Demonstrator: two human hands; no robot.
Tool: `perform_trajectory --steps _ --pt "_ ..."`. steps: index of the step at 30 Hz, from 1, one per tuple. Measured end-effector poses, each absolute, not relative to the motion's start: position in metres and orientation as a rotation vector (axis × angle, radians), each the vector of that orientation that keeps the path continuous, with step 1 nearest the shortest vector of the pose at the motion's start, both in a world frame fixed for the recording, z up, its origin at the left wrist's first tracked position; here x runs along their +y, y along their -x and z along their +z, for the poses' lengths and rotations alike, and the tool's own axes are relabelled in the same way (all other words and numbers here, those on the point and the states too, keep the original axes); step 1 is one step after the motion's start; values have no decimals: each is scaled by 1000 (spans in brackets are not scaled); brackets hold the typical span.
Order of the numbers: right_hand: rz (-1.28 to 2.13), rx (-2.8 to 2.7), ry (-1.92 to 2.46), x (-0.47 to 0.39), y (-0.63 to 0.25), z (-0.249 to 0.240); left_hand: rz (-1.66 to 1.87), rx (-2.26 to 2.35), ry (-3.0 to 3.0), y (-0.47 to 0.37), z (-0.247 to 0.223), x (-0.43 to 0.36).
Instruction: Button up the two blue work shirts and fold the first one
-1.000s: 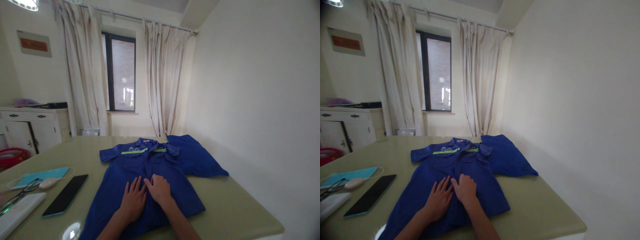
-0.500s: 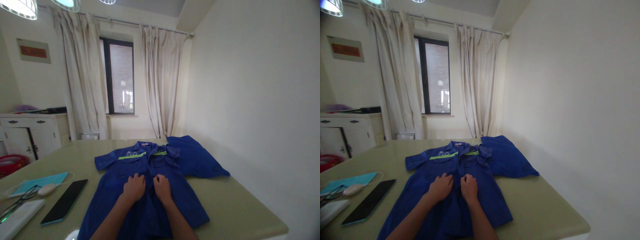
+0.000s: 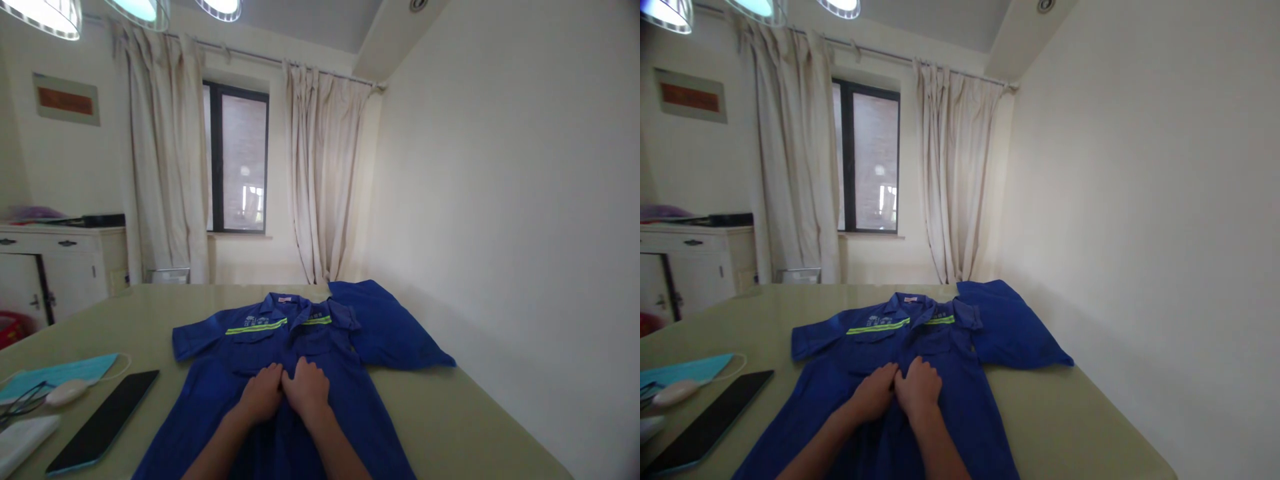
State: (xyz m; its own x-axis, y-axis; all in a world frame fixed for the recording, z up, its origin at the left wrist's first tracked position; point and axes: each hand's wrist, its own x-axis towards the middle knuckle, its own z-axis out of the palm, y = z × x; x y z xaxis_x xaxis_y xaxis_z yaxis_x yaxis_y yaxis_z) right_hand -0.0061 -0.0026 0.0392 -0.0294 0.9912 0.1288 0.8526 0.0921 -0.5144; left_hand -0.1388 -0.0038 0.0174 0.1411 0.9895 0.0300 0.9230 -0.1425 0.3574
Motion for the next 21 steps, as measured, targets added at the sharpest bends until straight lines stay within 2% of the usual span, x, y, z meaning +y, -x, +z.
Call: perform_trajectory --steps 3,13,21 --pt "396 -1875 1863 -3 9 35 410 1876 -2092 140 23 2" --pt "447 -1624 1646 -1 -12 22 554 2094 -1757 124 29 -2" --pt "535 -1637 1368 4 -12 14 967 1779 -1916 135 17 -13"
